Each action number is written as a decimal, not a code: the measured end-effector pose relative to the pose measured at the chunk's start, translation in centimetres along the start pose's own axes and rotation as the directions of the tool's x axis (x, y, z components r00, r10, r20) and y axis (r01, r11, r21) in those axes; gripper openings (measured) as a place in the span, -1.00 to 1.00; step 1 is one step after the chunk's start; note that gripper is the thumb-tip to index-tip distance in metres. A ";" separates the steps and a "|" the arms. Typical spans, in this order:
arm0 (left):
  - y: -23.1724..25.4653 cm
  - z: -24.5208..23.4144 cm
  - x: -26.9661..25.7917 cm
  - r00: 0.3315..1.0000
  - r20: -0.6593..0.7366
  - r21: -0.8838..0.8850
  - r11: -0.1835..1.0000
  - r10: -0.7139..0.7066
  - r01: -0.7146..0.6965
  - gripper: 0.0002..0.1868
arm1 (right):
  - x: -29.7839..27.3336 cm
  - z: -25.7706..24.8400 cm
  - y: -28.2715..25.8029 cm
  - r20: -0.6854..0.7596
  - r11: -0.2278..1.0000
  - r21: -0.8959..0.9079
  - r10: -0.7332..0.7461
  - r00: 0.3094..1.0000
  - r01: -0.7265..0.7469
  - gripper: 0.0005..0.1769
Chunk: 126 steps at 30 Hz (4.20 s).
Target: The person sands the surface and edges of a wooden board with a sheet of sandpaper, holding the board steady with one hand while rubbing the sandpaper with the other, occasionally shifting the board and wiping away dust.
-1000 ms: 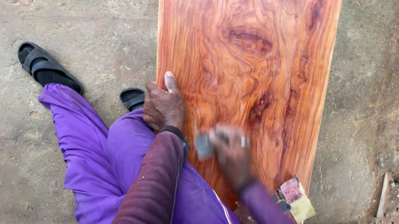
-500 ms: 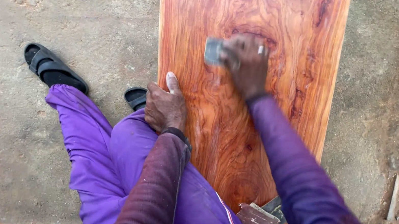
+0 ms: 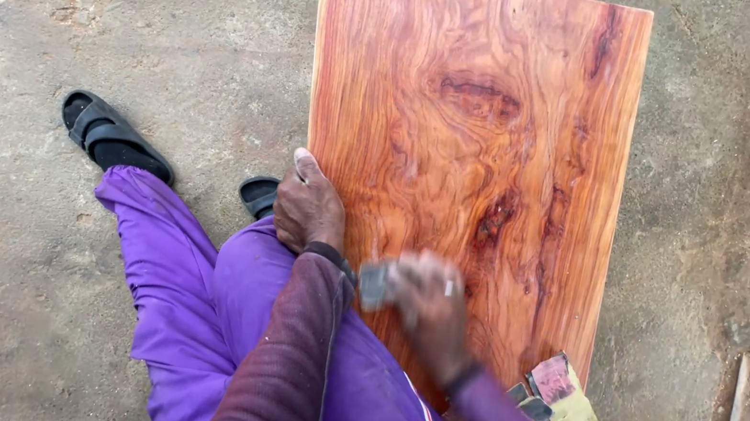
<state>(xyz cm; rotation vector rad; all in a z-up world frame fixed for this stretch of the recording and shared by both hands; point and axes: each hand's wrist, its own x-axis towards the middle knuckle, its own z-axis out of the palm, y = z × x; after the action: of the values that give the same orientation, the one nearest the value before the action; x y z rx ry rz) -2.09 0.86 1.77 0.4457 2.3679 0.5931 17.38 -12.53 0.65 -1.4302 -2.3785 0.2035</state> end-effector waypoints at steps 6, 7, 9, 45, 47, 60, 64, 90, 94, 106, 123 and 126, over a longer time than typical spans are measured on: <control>-1.0 0.8 1.0 0.998 0.059 0.047 0.999 0.007 -0.010 -0.23 | 1.1 -0.5 -1.4 0.019 0.992 0.115 0.042 0.999 -0.044 -0.63; -1.1 1.0 1.0 0.999 0.052 0.043 0.999 0.004 -0.006 -0.23 | 3.7 0.4 -0.2 0.018 0.992 0.119 0.034 0.999 -0.036 -0.63; -1.5 1.2 1.3 0.999 0.035 0.077 0.997 0.028 -0.030 -0.22 | 8.8 2.4 2.0 -0.072 1.000 -0.005 0.018 0.997 -0.018 -0.69; -0.2 0.0 1.8 0.988 0.054 -0.091 0.985 -0.142 0.147 -0.50 | 35.0 7.5 11.3 -0.081 0.971 -0.022 0.236 0.968 -0.239 -0.53; -0.4 -0.1 2.0 0.988 0.064 -0.109 0.983 -0.139 0.145 -0.52 | 35.1 7.7 10.9 -0.085 0.969 -0.010 0.246 0.966 -0.248 -0.53; -8.0 1.0 7.5 0.857 0.498 -0.742 0.444 -0.136 0.502 -0.49 | 2.2 0.9 -7.3 0.029 0.986 0.057 0.155 0.987 -0.157 -0.54; -10.3 0.1 9.8 0.885 0.461 -0.846 0.272 -0.060 0.459 -0.58 | 4.3 1.8 -6.8 0.048 0.987 0.091 0.125 0.991 -0.129 -0.53; -6.0 -2.6 8.0 0.946 0.317 -0.893 0.314 -0.071 0.323 -0.83 | 12.0 4.4 -9.7 -0.058 0.993 0.042 0.115 0.992 -0.113 -0.58; -6.8 -2.6 7.8 0.969 0.233 -0.910 0.331 -0.086 0.248 -0.84 | 15.9 6.8 -6.0 -0.064 0.996 0.033 0.081 0.995 -0.079 -0.60; -7.3 -2.4 9.2 0.953 0.281 -0.916 0.265 -0.114 0.302 -0.84 | 34.4 11.4 0.8 -0.262 0.971 -0.105 0.182 0.948 -0.216 -0.65; -9.0 -2.2 9.6 0.950 0.284 -0.910 0.275 -0.127 0.309 -0.83 | 16.5 6.9 -7.6 -0.041 0.998 -0.063 -0.035 0.999 0.032 -0.83; -9.3 -1.5 10.1 0.945 0.312 -0.911 0.252 -0.101 0.327 -0.84 | 23.5 9.4 -2.5 -0.061 0.994 -0.105 -0.006 0.998 -0.001 -0.86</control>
<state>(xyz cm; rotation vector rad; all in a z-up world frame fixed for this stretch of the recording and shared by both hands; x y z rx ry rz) -11.95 -2.87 -7.16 -0.3952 1.3869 1.6048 1.85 7.45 -1.99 -1.4579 -2.3724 0.0332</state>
